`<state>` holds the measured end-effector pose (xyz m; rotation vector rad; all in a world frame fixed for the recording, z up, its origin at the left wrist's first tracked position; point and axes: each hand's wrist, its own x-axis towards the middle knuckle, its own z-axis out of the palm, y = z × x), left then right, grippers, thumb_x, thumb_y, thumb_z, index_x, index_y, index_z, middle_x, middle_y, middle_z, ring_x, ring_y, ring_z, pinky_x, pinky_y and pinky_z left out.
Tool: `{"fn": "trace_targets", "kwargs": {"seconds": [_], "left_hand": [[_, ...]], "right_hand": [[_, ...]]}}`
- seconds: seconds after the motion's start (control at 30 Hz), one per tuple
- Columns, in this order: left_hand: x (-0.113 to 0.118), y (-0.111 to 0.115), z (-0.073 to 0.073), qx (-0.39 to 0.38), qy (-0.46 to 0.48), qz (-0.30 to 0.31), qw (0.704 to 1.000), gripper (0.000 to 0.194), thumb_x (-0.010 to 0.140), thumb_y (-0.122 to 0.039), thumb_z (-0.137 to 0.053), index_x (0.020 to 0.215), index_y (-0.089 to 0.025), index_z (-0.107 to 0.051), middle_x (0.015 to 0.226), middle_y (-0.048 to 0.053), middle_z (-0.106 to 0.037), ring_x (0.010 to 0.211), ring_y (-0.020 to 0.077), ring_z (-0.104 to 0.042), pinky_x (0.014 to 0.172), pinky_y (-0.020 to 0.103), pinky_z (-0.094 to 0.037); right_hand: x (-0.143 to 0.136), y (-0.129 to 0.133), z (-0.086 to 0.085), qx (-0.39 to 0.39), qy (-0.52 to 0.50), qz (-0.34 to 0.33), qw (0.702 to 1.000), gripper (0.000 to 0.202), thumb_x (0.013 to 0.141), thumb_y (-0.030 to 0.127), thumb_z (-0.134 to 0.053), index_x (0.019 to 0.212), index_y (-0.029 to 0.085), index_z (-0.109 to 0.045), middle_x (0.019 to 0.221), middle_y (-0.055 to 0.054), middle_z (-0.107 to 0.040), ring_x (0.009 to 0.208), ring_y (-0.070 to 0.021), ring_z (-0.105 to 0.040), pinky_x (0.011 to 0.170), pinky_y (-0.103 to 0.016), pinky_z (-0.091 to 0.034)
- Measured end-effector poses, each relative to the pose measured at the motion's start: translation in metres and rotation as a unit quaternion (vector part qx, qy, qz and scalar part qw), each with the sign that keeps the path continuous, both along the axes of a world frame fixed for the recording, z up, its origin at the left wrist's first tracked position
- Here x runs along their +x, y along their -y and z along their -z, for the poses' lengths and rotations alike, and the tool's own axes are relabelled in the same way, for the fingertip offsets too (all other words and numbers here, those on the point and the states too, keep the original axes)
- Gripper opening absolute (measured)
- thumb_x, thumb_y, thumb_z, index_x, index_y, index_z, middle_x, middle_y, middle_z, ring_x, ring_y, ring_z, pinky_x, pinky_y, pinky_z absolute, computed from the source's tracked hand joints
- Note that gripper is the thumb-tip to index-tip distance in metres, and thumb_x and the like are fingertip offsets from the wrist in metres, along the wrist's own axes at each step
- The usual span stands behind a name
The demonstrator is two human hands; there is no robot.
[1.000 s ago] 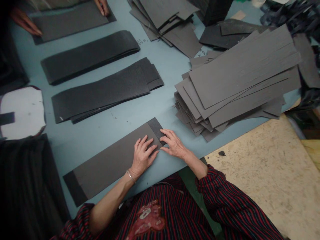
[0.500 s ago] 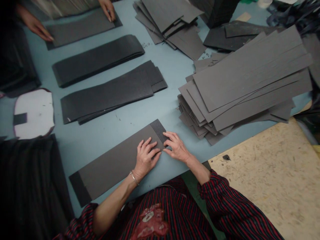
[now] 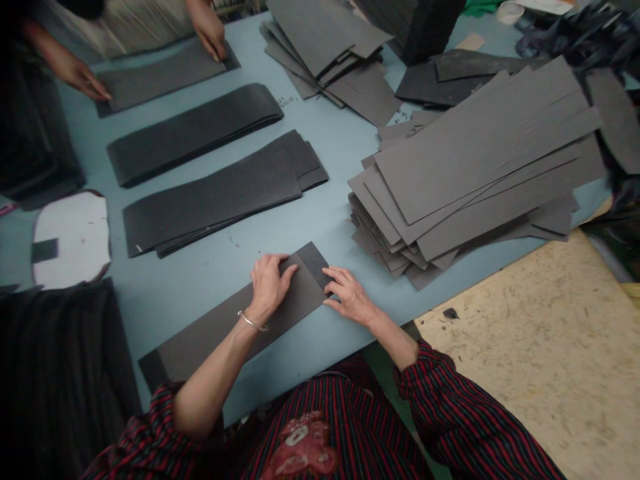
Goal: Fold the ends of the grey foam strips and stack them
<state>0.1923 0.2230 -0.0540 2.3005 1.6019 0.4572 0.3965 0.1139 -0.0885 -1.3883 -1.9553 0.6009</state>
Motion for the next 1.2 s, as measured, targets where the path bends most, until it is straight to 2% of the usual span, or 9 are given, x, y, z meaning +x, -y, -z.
{"fn": "trace_targets", "kwargs": {"seconds": [0.17, 0.5, 0.73, 0.83, 0.9, 0.93, 1.03, 1.1, 1.2], "left_hand": [[-0.005, -0.025, 0.016, -0.037, 0.007, 0.026, 0.999, 0.023, 0.080, -0.031, -0.065, 0.099, -0.018, -0.062, 0.095, 0.010, -0.059, 0.093, 0.0267, -0.054, 0.087, 0.043, -0.046], [-0.004, -0.015, 0.016, -0.020, 0.030, 0.015, 0.999, 0.022, 0.082, -0.030, -0.063, 0.101, -0.020, -0.060, 0.097, 0.010, -0.058, 0.095, 0.0266, -0.053, 0.087, 0.043, -0.045], [-0.005, 0.019, -0.002, -0.058, 0.114, 0.073, 0.989, 0.019, 0.083, -0.026, -0.061, 0.101, -0.022, -0.061, 0.100, 0.007, -0.062, 0.097, 0.0248, -0.055, 0.088, 0.043, -0.045], [-0.035, 0.059, -0.016, -0.086, 0.223, -0.020, 0.971, 0.019, 0.086, -0.028, -0.058, 0.104, -0.023, -0.061, 0.103, 0.006, -0.064, 0.102, 0.0228, -0.056, 0.093, 0.043, -0.044], [-0.062, 0.097, -0.020, -0.135, 0.320, -0.154, 0.925, 0.018, 0.086, -0.033, -0.058, 0.100, -0.022, -0.061, 0.099, 0.006, -0.065, 0.098, 0.0210, -0.059, 0.092, 0.041, -0.047], [-0.074, 0.118, -0.021, -0.178, 0.372, -0.233, 0.881, 0.019, 0.084, -0.035, -0.060, 0.097, -0.021, -0.061, 0.095, 0.006, -0.066, 0.093, 0.0203, -0.061, 0.090, 0.040, -0.048], [-0.099, 0.172, -0.019, -0.339, 0.512, -0.421, 0.667, 0.025, 0.077, -0.036, -0.069, 0.092, -0.018, -0.062, 0.091, 0.009, -0.069, 0.086, 0.0198, -0.067, 0.086, 0.038, -0.052], [-0.103, 0.192, -0.017, -0.391, 0.584, -0.474, 0.530, 0.024, 0.076, -0.030, -0.070, 0.094, -0.016, -0.062, 0.097, 0.013, -0.071, 0.089, 0.0205, -0.069, 0.090, 0.038, -0.052], [-0.101, 0.198, -0.018, -0.349, 0.666, -0.509, 0.419, 0.015, 0.082, -0.021, -0.064, 0.095, -0.015, -0.061, 0.103, 0.016, -0.070, 0.094, 0.0196, -0.069, 0.097, 0.037, -0.050]], "right_hand": [[0.002, -0.001, 0.000, 0.012, 0.015, -0.011, 1.000, 0.013, 0.085, 0.028, -0.067, 0.093, 0.020, -0.062, 0.137, -0.014, -0.049, 0.131, -0.0302, -0.041, 0.101, -0.055, -0.043], [0.000, 0.001, -0.002, 0.004, 0.041, -0.007, 0.999, 0.012, 0.084, 0.026, -0.067, 0.094, 0.021, -0.062, 0.136, -0.013, -0.049, 0.126, -0.0308, -0.043, 0.098, -0.053, -0.043], [-0.014, 0.028, -0.032, -0.038, 0.159, -0.002, 0.987, 0.025, 0.083, 0.043, -0.066, 0.094, 0.021, -0.060, 0.113, -0.013, -0.057, 0.103, -0.0315, -0.049, 0.088, -0.051, -0.042], [-0.019, 0.009, -0.040, -0.021, 0.154, 0.025, 0.987, 0.020, 0.090, 0.039, -0.057, 0.099, 0.021, -0.059, 0.107, -0.011, -0.058, 0.100, -0.0286, -0.051, 0.087, -0.048, -0.041], [-0.030, -0.018, -0.040, 0.000, 0.140, 0.036, 0.990, 0.020, 0.093, 0.035, -0.052, 0.105, 0.022, -0.059, 0.110, -0.011, -0.058, 0.102, -0.0287, -0.051, 0.088, -0.047, -0.041], [-0.038, -0.032, -0.039, 0.007, 0.131, 0.027, 0.991, 0.022, 0.094, 0.035, -0.050, 0.109, 0.022, -0.058, 0.111, -0.011, -0.058, 0.104, -0.0289, -0.050, 0.089, -0.047, -0.041], [-0.077, -0.072, -0.032, 0.011, 0.110, -0.031, 0.993, 0.028, 0.094, 0.035, -0.048, 0.117, 0.021, -0.056, 0.112, -0.012, -0.058, 0.105, -0.0296, -0.051, 0.091, -0.047, -0.041], [-0.107, -0.089, -0.028, 0.009, 0.104, -0.068, 0.992, 0.032, 0.094, 0.037, -0.047, 0.120, 0.021, -0.055, 0.111, -0.012, -0.059, 0.105, -0.0297, -0.051, 0.092, -0.048, -0.041], [-0.145, -0.100, -0.022, 0.013, 0.109, -0.110, 0.988, 0.033, 0.093, 0.038, -0.049, 0.121, 0.021, -0.053, 0.109, -0.012, -0.059, 0.103, -0.0294, -0.051, 0.091, -0.048, -0.041]]}}
